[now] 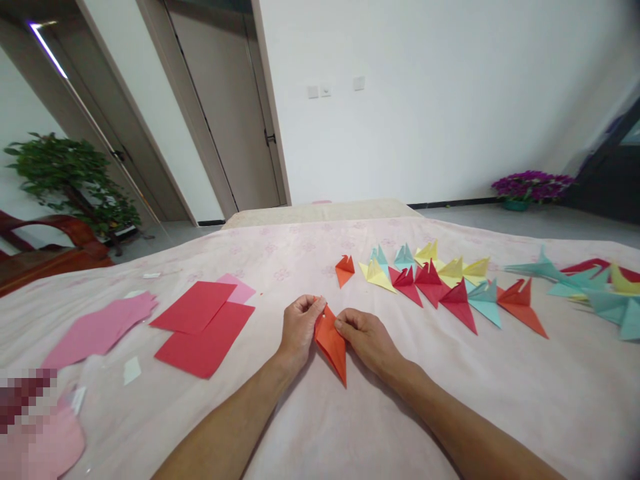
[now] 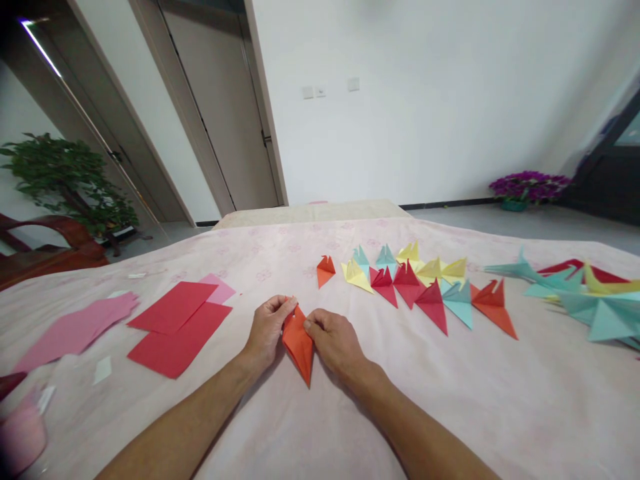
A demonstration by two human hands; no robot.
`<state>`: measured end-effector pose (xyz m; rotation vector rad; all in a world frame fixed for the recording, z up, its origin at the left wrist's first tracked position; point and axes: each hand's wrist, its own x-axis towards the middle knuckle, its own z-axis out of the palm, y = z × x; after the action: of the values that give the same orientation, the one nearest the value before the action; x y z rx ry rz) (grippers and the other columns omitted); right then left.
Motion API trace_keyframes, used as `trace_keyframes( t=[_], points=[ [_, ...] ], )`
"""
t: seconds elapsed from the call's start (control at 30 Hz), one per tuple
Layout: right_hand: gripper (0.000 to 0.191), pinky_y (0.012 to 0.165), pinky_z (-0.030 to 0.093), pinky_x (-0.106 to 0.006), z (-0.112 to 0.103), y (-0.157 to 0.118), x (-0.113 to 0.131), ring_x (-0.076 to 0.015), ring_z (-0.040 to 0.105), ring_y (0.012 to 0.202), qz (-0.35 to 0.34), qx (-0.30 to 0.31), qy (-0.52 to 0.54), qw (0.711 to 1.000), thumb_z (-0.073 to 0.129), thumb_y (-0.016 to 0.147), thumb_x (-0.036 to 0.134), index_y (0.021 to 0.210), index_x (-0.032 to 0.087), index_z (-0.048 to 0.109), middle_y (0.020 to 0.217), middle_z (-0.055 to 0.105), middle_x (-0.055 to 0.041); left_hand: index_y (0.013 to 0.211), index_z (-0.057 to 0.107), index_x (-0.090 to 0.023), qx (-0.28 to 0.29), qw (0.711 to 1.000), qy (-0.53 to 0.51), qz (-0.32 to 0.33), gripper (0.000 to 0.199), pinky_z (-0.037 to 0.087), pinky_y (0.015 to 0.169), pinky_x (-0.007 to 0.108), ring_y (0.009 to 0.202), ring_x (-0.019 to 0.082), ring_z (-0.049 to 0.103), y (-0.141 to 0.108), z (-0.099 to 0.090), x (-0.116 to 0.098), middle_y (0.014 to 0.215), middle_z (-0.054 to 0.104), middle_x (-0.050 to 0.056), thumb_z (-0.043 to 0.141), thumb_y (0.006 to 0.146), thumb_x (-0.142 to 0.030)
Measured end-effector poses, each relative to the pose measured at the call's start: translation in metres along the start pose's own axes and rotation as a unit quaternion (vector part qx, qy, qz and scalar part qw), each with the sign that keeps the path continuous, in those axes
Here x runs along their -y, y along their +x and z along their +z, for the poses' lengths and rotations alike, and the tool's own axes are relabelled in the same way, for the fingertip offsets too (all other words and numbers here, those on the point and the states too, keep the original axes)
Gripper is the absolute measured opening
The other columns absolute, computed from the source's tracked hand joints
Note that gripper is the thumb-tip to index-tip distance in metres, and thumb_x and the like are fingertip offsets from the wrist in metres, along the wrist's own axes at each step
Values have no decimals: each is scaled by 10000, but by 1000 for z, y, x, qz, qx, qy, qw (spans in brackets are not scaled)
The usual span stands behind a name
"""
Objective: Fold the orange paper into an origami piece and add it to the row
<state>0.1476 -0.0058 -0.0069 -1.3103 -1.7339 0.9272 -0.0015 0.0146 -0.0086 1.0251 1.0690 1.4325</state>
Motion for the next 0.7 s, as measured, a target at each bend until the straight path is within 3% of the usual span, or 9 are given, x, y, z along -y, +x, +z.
trace_keyframes(
  t=[0.23,0.37,0.47,0.57,0.7],
  points=[
    [228,556,356,-234,3,-1,2,-138,526,601,2,-8,-32,999,514,827,282,630,200,593,629,607,4,683,620,-150,-37,998,26,32,318,368,541,201,558,83,458,6,-2,4,610,549,-33,736,733,-442],
    [234,551,362,-235,4,-2,-1,-143,539,608,1,-24,-31,999,500,840,298,658,208,616,640,617,5,871,662,-147,-57,998,-8,9,377,440,596,212,665,107,569,13,-10,1,843,665,43,709,759,-503],
    [238,568,374,-236,4,-3,-2,-144,547,631,-12,-25,-31,999,483,860,304,683,213,615,662,624,14,1018,673,-143,9,999,-31,-31,472,464,606,229,685,122,603,13,-16,-2,920,684,86,639,807,-563],
    [245,584,381,-238,1,-4,-1,-145,557,644,-14,-22,-45,999,469,883,308,700,218,605,670,623,23,958,705,-132,77,996,-17,-43,389,427,567,196,621,91,565,8,-18,-3,799,667,50,723,769,-471],
    [228,618,397,-258,-1,-6,3,-158,575,685,-31,-27,-95,995,466,904,308,751,231,616,720,644,18,895,709,-137,69,997,-18,-38,297,402,547,179,580,69,527,0,-15,-3,730,648,15,788,715,-360]
  ],
)
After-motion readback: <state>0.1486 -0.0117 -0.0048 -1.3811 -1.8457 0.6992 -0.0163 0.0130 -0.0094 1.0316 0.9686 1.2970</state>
